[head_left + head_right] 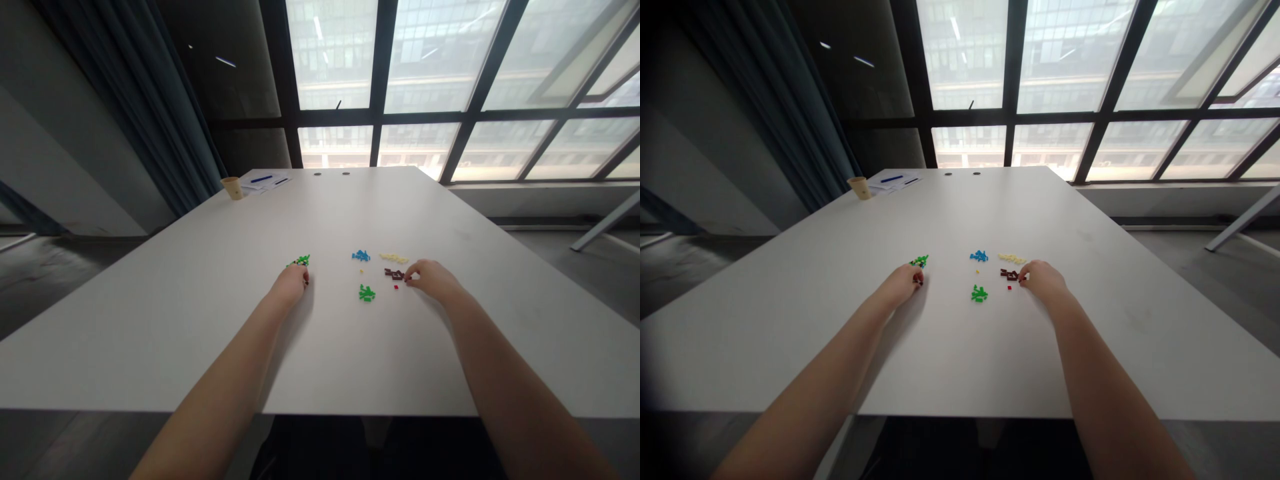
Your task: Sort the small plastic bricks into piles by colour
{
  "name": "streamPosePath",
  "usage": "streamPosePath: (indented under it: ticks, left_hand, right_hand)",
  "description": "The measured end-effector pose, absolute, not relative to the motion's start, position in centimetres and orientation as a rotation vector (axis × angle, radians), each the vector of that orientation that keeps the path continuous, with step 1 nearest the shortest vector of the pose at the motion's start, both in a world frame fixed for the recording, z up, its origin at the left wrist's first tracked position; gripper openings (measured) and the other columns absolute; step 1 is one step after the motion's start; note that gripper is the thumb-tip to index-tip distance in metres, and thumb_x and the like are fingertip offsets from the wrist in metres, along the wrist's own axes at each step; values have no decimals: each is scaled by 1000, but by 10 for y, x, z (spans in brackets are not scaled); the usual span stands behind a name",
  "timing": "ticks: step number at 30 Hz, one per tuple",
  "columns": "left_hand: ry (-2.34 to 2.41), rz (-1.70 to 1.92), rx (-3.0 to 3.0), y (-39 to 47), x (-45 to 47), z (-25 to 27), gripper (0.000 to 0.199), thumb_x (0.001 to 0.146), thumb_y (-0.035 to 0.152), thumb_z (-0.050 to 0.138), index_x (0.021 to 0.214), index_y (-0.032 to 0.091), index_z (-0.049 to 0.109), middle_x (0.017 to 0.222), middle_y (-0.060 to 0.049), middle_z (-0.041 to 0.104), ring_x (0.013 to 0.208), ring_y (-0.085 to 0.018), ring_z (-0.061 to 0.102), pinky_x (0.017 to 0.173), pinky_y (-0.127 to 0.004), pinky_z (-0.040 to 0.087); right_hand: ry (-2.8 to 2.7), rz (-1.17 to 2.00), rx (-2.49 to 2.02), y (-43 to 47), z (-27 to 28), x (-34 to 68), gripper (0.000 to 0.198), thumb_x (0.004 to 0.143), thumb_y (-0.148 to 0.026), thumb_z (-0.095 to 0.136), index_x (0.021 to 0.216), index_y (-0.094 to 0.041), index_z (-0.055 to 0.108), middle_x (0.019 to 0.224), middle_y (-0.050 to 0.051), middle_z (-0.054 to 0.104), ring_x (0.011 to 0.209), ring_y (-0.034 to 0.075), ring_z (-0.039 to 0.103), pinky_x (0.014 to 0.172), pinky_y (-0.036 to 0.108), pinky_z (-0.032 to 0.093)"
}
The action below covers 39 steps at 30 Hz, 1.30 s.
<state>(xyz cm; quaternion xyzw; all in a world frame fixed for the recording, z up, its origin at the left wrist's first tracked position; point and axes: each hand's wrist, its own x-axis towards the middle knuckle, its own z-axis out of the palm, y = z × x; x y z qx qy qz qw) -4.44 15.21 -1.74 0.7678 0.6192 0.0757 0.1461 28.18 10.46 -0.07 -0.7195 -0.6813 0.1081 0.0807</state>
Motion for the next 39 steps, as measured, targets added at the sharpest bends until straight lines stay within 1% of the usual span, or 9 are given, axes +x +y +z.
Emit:
streamPosePath:
  ticks: [4, 10, 14, 20, 23, 29, 31, 35, 39]
  left_hand:
    - [1786, 275, 2188, 151, -44, -17, 18, 66, 4, 46, 74, 14, 60, 75, -6, 62, 67, -15, 54, 61, -24, 37]
    - [1767, 294, 2252, 147, -43, -11, 20, 67, 5, 44, 75, 15, 59, 76, -5, 63, 68, -15, 55, 63, -24, 37]
    - [1757, 342, 2300, 148, -42, -8, 22, 71, 8, 42, 78, 15, 61, 80, -7, 64, 71, -17, 56, 67, -26, 40]
    - [1685, 487, 2317, 147, -36, -4, 28, 74, 8, 39, 82, 12, 65, 88, -11, 62, 82, -18, 56, 79, -29, 41]
    - [1632, 538, 2273, 146, -33, -1, 27, 73, 9, 40, 79, 12, 66, 87, -11, 61, 81, -18, 56, 78, -29, 42]
    - [1372, 665, 1807, 141, -27, 3, 15, 70, 17, 51, 80, 15, 62, 75, -3, 61, 72, -14, 56, 72, -27, 44]
    - [1178, 702, 1533, 137, -22, 6, 13, 67, 19, 58, 79, 15, 60, 78, -3, 62, 72, -11, 57, 73, -27, 44]
    - [890, 715, 1098, 128, -12, 10, 29, 58, 15, 70, 84, 15, 57, 91, -5, 62, 73, -8, 57, 72, -23, 44]
    - [755, 683, 884, 124, -5, 6, 36, 57, 9, 72, 89, 15, 56, 85, -3, 62, 74, -9, 59, 69, -21, 44]
  right_hand:
    - [-2033, 246, -2158, 105, 0, 282, 14, 68, -26, 60, 78, -28, 70, 89, 3, 62, 79, 15, 55, 69, 25, 40]
    - [-1983, 180, -2170, 104, 3, 287, 13, 70, -29, 58, 76, -26, 69, 87, 3, 63, 78, 16, 55, 68, 25, 40]
    - [-1947, 127, -2185, 103, 6, 288, 17, 72, -31, 54, 79, -25, 69, 85, 4, 63, 78, 17, 55, 67, 26, 40]
    - [-1936, 113, -2167, 102, 8, 286, 22, 74, -36, 51, 81, -25, 69, 84, 4, 62, 75, 17, 55, 66, 27, 39]
    - [-1932, 119, -2155, 102, 8, 286, 24, 74, -38, 50, 81, -25, 69, 82, 4, 62, 73, 17, 55, 65, 27, 39]
    - [-1922, 144, -2128, 102, 9, 285, 25, 74, -40, 51, 80, -24, 69, 81, 5, 62, 71, 16, 55, 63, 26, 39]
    - [-1931, 156, -2114, 102, 10, 284, 26, 74, -40, 51, 80, -24, 69, 80, 5, 62, 71, 16, 54, 63, 26, 38]
    - [-1933, 193, -2097, 102, 11, 282, 26, 74, -40, 51, 81, -23, 69, 79, 5, 62, 71, 16, 54, 62, 26, 38]
    - [-1931, 199, -2080, 102, 10, 279, 27, 73, -40, 51, 81, -24, 70, 77, 5, 61, 70, 16, 54, 60, 25, 37]
